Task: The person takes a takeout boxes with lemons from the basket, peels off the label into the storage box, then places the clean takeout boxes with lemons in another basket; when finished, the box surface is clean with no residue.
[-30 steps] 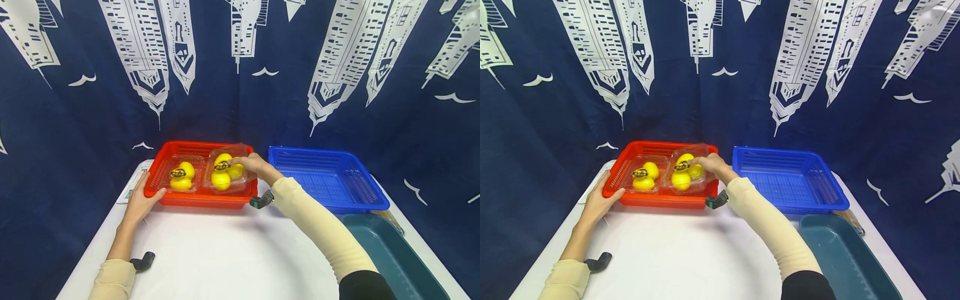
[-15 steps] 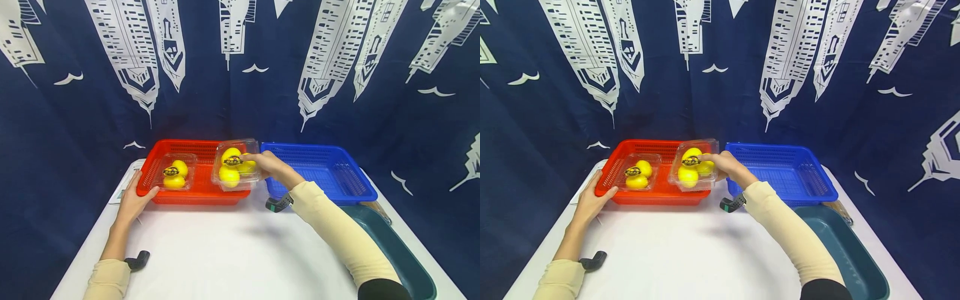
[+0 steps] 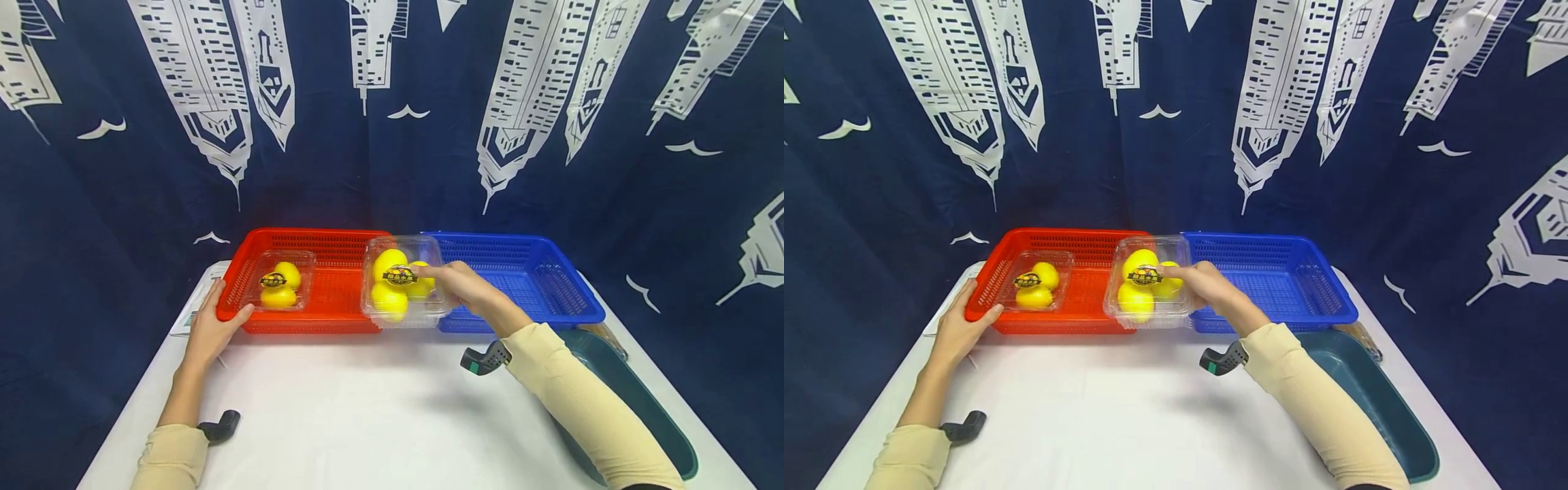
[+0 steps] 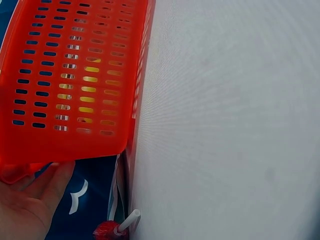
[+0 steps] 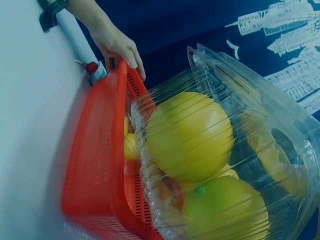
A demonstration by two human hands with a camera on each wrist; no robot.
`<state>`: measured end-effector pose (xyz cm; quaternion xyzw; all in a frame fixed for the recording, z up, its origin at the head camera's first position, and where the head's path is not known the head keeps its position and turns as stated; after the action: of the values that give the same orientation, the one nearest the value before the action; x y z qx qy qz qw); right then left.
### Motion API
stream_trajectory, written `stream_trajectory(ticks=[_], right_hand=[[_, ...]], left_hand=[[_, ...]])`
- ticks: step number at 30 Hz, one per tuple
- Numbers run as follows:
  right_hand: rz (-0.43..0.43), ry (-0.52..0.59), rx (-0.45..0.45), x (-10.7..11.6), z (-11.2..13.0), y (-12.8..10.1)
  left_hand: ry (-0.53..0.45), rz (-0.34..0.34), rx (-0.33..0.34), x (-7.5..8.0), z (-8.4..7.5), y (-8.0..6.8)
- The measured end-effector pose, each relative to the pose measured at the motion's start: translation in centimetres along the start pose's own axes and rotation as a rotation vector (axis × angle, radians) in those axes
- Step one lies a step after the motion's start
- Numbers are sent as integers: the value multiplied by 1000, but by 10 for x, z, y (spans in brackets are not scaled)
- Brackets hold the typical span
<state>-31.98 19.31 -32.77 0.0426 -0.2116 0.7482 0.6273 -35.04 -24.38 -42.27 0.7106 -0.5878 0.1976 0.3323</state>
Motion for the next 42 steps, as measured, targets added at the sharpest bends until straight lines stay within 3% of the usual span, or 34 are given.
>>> stream_trajectory(ticks=[16,42], right_hand=[[-2,-23,-19,-3,-43,-35],[29,137,-5,-21,-93,-78]], left_hand=[[-3,11,18,3,1,-1],[-15,4,3,-4,-3,-3]])
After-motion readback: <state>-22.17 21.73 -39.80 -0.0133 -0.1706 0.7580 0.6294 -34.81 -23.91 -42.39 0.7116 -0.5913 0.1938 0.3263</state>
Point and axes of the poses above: each hand's wrist, its own y-axis towards the middle knuckle, its own x-axis out of the back of the hand, z = x × y, the point moved 9 cm from there along y, towards the middle knuckle, and after that the axes turned 7 degrees about y, right-handed, at the moved point
